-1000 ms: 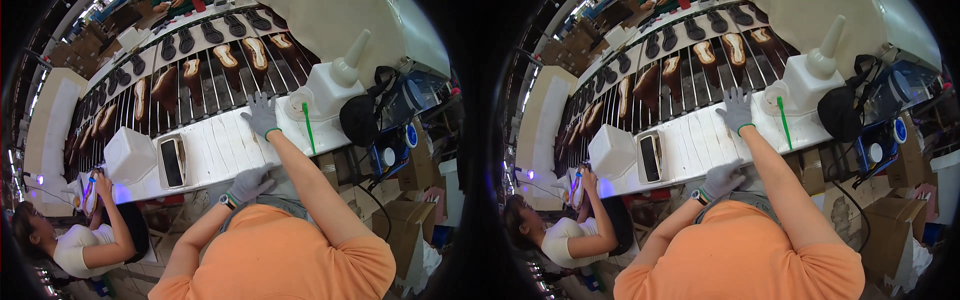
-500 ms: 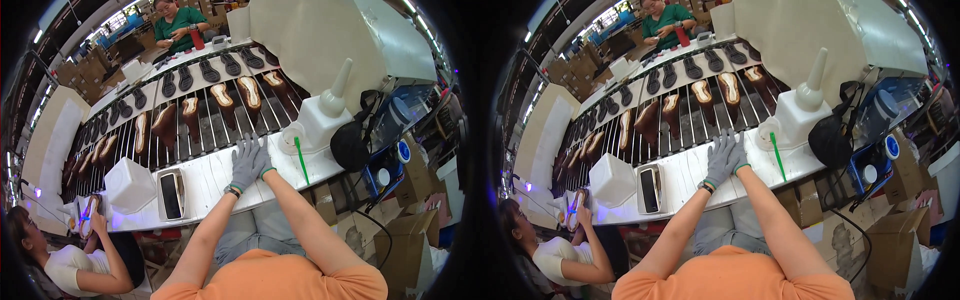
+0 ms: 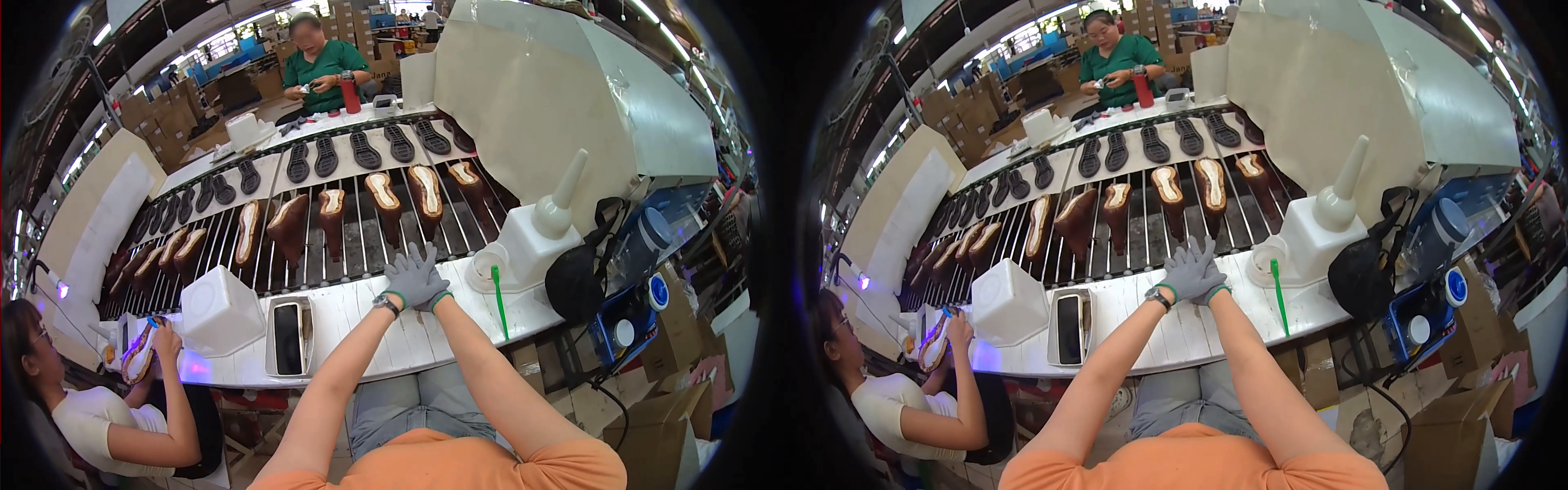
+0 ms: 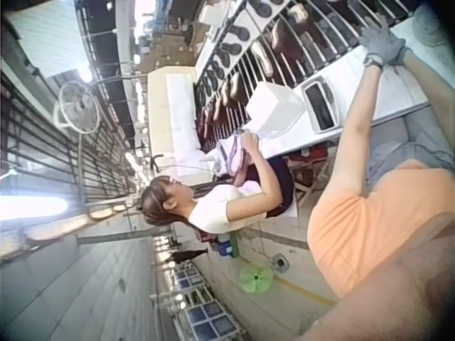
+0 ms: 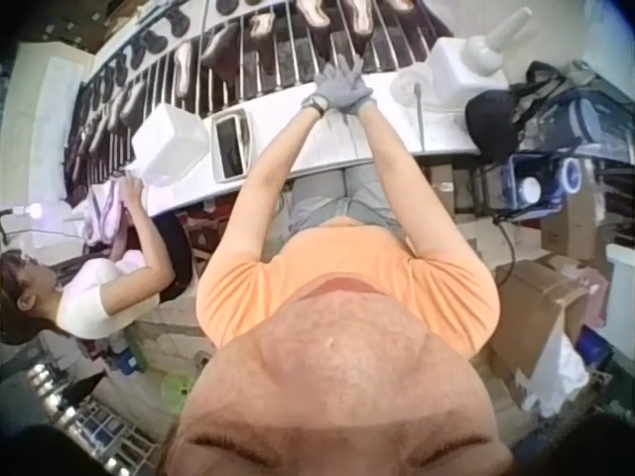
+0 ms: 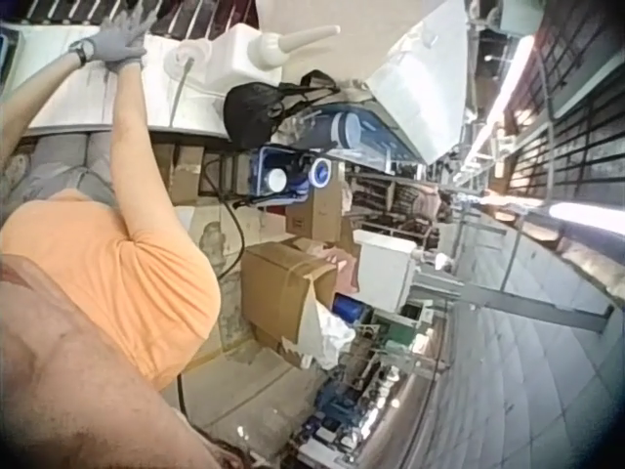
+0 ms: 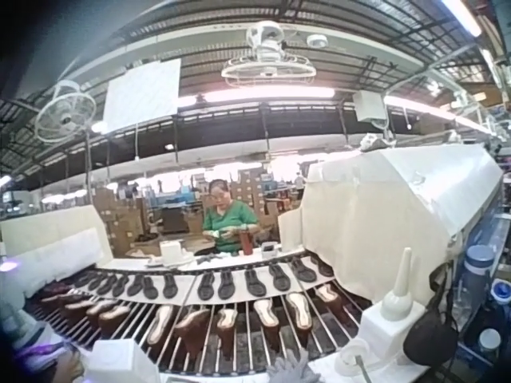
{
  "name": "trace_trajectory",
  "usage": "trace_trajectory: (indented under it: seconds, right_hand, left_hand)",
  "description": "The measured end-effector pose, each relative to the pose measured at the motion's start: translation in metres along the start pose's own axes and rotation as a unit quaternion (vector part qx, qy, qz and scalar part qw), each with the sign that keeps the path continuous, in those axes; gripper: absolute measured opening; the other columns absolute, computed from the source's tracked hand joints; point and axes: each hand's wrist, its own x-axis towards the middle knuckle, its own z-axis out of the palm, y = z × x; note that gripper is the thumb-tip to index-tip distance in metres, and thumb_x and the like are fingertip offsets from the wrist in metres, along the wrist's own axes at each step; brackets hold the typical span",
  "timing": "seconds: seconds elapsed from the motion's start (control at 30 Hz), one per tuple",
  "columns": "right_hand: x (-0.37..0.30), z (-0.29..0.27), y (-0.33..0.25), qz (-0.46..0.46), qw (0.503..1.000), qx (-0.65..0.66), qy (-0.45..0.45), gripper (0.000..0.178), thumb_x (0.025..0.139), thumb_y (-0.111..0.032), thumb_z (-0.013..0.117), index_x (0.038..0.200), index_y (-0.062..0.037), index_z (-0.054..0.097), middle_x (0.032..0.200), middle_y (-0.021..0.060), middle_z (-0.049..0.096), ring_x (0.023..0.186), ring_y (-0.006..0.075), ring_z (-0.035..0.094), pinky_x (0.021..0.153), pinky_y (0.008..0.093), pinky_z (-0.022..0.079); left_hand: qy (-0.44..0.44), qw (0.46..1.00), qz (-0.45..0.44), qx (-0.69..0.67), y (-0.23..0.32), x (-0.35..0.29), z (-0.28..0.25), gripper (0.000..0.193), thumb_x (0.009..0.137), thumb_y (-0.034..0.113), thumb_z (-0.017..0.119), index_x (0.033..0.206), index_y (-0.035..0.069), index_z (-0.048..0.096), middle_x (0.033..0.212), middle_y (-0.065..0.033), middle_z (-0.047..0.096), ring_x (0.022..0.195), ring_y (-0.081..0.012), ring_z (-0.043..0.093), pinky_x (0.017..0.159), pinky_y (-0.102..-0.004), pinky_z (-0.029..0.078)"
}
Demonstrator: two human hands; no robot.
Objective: Applying adhesive to the edges of shoe uppers using a green brush.
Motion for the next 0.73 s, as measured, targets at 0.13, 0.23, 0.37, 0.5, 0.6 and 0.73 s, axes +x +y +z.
trace_trajectory:
  seconds: [0.13,0.23,0.37,0.5,0.6,0.73]
  right_hand:
    - [0.009,0.003,-0.004,-0.004,1.0,0.023,-0.008,0.072,0.095,-0.054,0.037,0.157,-0.0215,0.022,0.164,0.0107,0.02,0.151,0.0388,0.012,0.114,0.0706,0.002]
    - [0.016,0.006,-0.004,-0.006,0.999,0.041,-0.008,0.071,0.095,-0.054,0.037,0.157,-0.0216,0.023,0.164,0.0103,0.02,0.151,0.0386,0.012,0.114,0.0704,0.002]
    - [0.015,0.012,-0.001,-0.009,0.998,0.065,-0.003,0.071,0.096,-0.053,0.036,0.157,-0.0218,0.023,0.164,0.0098,0.019,0.151,0.0382,0.012,0.114,0.07,0.003]
    - [-0.003,0.005,0.008,-0.028,0.995,0.09,0.015,0.07,0.096,-0.053,0.036,0.157,-0.022,0.023,0.164,0.0092,0.019,0.151,0.0379,0.012,0.114,0.0697,0.003]
    - [-0.012,-0.004,0.005,-0.049,0.994,0.098,0.009,0.07,0.096,-0.053,0.035,0.157,-0.0221,0.023,0.164,0.0088,0.019,0.151,0.0376,0.011,0.114,0.0694,0.003]
    - [-0.026,-0.013,0.007,-0.044,0.995,0.092,-0.004,0.069,0.096,-0.053,0.035,0.157,-0.0223,0.023,0.164,0.0083,0.019,0.151,0.0373,0.011,0.114,0.0691,0.003]
  left_hand:
    - [-0.145,0.984,-0.104,-0.027,0.013,0.026,-0.012,0.09,0.081,0.065,0.054,0.157,0.031,0.02,0.155,-0.0273,0.029,0.136,-0.0556,0.031,0.104,-0.0756,0.021]
    - [-0.133,0.989,-0.061,0.008,0.013,0.035,-0.017,0.085,0.081,0.061,0.056,0.155,0.029,0.029,0.159,-0.0184,0.028,0.14,-0.0539,0.026,0.105,-0.0772,0.018]
    - [-0.027,0.997,-0.017,0.07,0.018,0.038,-0.014,0.074,0.075,0.045,0.068,0.144,0.026,0.049,0.155,-0.0119,0.038,0.143,-0.0484,0.025,0.108,-0.0757,0.018]
    - [0.143,0.972,-0.136,0.131,0.03,0.055,0.0,0.047,0.089,0.037,0.056,0.133,0.022,0.054,0.149,-0.009,0.046,0.143,-0.0417,0.03,0.109,-0.0702,0.023]
    - [0.185,0.945,-0.193,0.187,0.024,0.065,0.017,0.051,0.092,0.037,0.053,0.14,0.023,0.048,0.153,-0.01,0.039,0.145,-0.0436,0.023,0.111,-0.0681,0.019]
    - [0.196,0.921,-0.229,0.247,0.019,0.058,0.023,0.057,0.095,0.037,0.051,0.149,0.023,0.04,0.159,-0.0114,0.03,0.148,-0.0461,0.014,0.115,-0.0652,0.015]
